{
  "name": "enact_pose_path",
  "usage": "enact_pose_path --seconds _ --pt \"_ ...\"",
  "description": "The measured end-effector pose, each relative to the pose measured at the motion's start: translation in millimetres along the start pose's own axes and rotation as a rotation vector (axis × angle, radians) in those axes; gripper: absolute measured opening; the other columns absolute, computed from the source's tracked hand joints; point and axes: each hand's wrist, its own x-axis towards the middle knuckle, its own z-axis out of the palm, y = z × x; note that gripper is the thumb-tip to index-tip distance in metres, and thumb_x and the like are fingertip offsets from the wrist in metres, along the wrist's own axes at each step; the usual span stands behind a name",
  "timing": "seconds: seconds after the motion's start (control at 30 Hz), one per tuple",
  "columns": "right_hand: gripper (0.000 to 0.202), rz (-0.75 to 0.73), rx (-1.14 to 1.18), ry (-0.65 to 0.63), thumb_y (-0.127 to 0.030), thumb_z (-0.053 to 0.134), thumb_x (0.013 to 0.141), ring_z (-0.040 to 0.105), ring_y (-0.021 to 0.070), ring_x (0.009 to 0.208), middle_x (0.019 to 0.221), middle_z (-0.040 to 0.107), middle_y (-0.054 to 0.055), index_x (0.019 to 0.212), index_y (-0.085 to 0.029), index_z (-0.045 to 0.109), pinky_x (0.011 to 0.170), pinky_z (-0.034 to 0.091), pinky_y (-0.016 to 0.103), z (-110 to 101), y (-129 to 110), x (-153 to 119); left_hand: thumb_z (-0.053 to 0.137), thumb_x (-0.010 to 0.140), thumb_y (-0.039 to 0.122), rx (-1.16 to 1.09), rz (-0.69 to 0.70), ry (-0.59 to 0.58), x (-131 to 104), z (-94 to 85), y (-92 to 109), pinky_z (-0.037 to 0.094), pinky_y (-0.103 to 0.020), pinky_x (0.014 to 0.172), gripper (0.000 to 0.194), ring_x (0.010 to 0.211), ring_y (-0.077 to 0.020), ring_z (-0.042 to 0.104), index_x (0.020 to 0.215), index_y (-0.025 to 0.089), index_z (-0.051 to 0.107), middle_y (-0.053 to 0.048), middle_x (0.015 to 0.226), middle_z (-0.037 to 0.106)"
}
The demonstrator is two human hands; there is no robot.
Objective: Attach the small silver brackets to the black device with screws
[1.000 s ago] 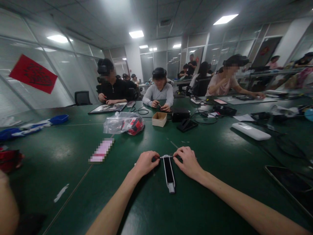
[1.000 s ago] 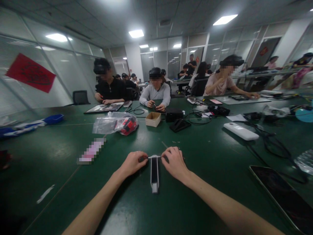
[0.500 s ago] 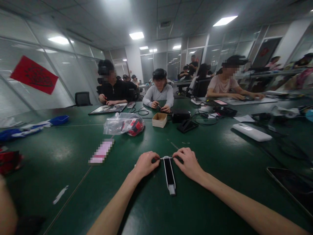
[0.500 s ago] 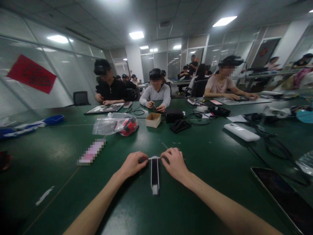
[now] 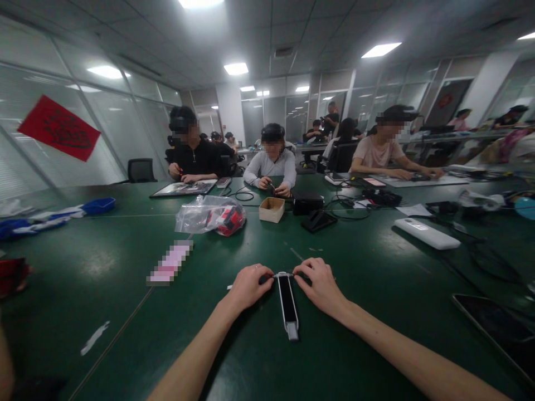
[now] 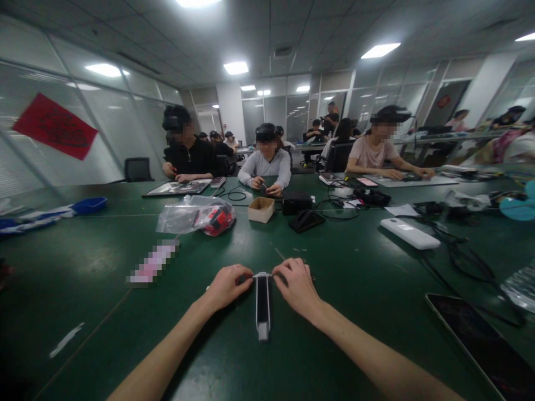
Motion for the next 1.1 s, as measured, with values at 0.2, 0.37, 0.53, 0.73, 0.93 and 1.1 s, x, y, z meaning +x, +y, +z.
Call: enact_pose_path --seconds 0.2,0.37,0.53,0.73,0.93,1.1 --pt "0.012 0.010 0.008 -0.016 -0.024 0.051 0.087 0.049 0.0221 0.091 0.093 0.057 0.006 0.090 -0.023 0.063 0.075 0.041 0.040 -1.3 -1.0 -0.2 0.055 0.083 0.023 -0.003 -0.011 0.001 0.5 2.6 2.1 0.042 -0.023 0.063 0.013 0.071 -0.0140 0.058 0.090 0.020 0.065 -0.001 0.082 0.065" --pt "0.014 0.022 0.009 -0.040 -0.026 0.050 0.088 0.049 0.0211 0.092 0.094 0.057 0.005 0.091 -0.023 0.063 0.076 0.040 0.038 -2.5 -1.5 0.5 0.052 0.086 0.026 -0.006 -0.014 0.000 1.5 5.9 0.3 0.042 -0.023 0.066 0.015 0.073 -0.0143 0.058 0.091 0.021 0.065 -0.001 0.083 0.065" --pt "0.015 0.021 -0.013 -0.051 -0.027 0.050 0.088 0.048 0.0213 0.094 0.095 0.058 0.005 0.092 -0.024 0.064 0.078 0.039 0.037 -0.8 1.0 1.3 0.052 0.086 0.027 -0.011 -0.036 -0.018 1.8 7.0 0.3 0.043 -0.023 0.068 0.016 0.074 -0.0146 0.058 0.094 0.022 0.065 -0.001 0.085 0.065" --pt "0.014 0.022 -0.006 -0.036 -0.026 0.050 0.087 0.049 0.0214 0.092 0.093 0.058 0.005 0.090 -0.024 0.064 0.076 0.040 0.037 -0.6 -1.9 0.7 0.054 0.085 0.028 -0.018 -0.026 -0.003 1.6 5.2 1.7 0.042 -0.024 0.070 0.015 0.076 -0.0154 0.058 0.092 0.021 0.065 -0.001 0.086 0.064" --pt "0.015 -0.039 -0.053 0.102 -0.021 0.050 0.086 0.051 0.0216 0.092 0.092 0.061 0.007 0.091 -0.020 0.064 0.076 0.040 0.036 -14.3 21.3 8.0 0.052 0.086 0.027 -0.028 -0.027 -0.006 1.7 2.8 1.1 0.042 -0.024 0.069 0.016 0.076 -0.0153 0.059 0.093 0.022 0.065 -0.001 0.087 0.064" --pt "0.016 -0.011 -0.084 0.126 -0.021 0.047 0.086 0.053 0.0204 0.086 0.088 0.062 0.006 0.089 -0.018 0.063 0.077 0.042 0.036 -35.7 69.1 14.9 0.052 0.086 0.027 -0.020 -0.011 -0.005 1.7 3.2 1.3 0.042 -0.025 0.071 0.016 0.078 -0.0151 0.059 0.093 0.022 0.065 -0.001 0.089 0.065"
